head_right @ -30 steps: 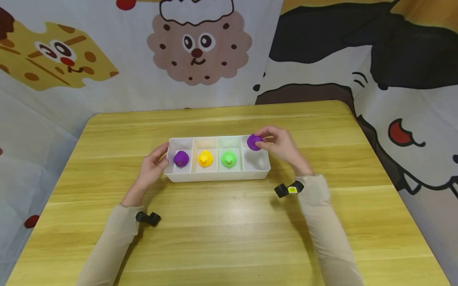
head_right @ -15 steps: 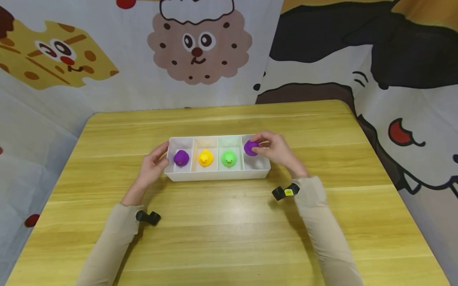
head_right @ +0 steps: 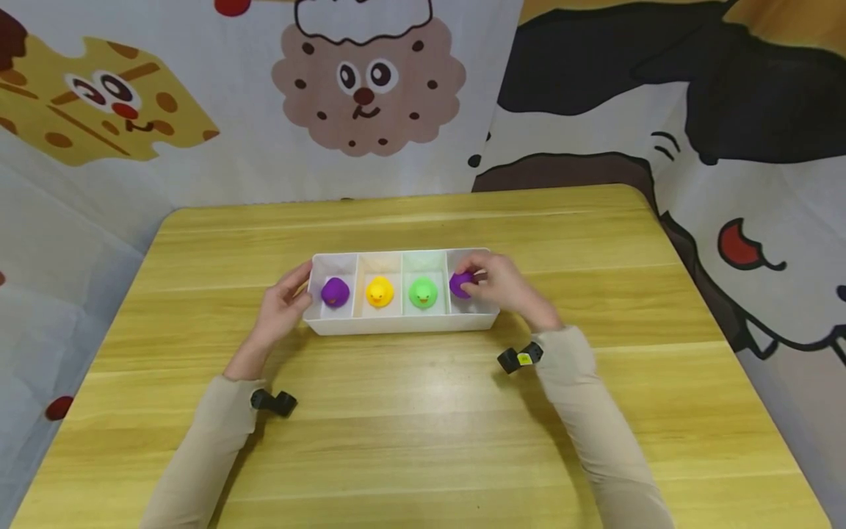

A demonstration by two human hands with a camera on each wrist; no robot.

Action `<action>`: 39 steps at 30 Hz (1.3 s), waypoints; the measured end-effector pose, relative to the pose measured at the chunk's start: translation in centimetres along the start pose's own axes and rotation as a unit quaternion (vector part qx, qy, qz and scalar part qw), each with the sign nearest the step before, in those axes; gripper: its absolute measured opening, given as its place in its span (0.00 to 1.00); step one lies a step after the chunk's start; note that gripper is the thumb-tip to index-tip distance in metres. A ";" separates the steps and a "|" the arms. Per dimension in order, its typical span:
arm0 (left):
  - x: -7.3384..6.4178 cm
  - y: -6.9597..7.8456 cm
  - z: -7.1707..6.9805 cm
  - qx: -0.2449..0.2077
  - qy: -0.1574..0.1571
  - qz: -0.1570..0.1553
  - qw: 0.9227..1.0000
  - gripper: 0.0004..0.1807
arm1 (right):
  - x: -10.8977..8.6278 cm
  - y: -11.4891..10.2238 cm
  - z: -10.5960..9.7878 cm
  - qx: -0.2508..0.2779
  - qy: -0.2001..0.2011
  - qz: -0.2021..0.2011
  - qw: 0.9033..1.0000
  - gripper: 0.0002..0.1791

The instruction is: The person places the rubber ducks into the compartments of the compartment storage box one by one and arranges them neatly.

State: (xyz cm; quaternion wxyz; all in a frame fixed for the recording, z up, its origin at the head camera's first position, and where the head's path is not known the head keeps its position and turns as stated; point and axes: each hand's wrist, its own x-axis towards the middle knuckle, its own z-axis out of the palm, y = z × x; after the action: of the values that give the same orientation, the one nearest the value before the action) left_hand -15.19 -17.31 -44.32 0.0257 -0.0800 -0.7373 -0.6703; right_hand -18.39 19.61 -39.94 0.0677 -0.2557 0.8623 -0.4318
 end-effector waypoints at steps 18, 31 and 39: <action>0.0 0.0 0.0 -0.005 0.000 -0.001 1.000 0.29 | 0.6 -0.3 1.0 -0.120 -0.034 -0.043 0.991 0.10; 0.0 0.0 0.0 -0.004 0.001 0.003 1.000 0.28 | 0.9 -0.9 1.1 -0.178 -0.054 -0.025 0.982 0.10; 0.0 0.1 0.1 0.000 0.003 0.001 1.000 0.29 | 1.1 -1.5 1.3 -0.207 -0.078 0.015 0.975 0.10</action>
State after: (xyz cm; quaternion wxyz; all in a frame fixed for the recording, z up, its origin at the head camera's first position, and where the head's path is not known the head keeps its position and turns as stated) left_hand -15.15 -17.22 -44.21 0.0285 -0.0784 -0.7369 -0.6708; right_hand -18.35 17.41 -39.43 0.0870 -0.2846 0.9287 -0.2210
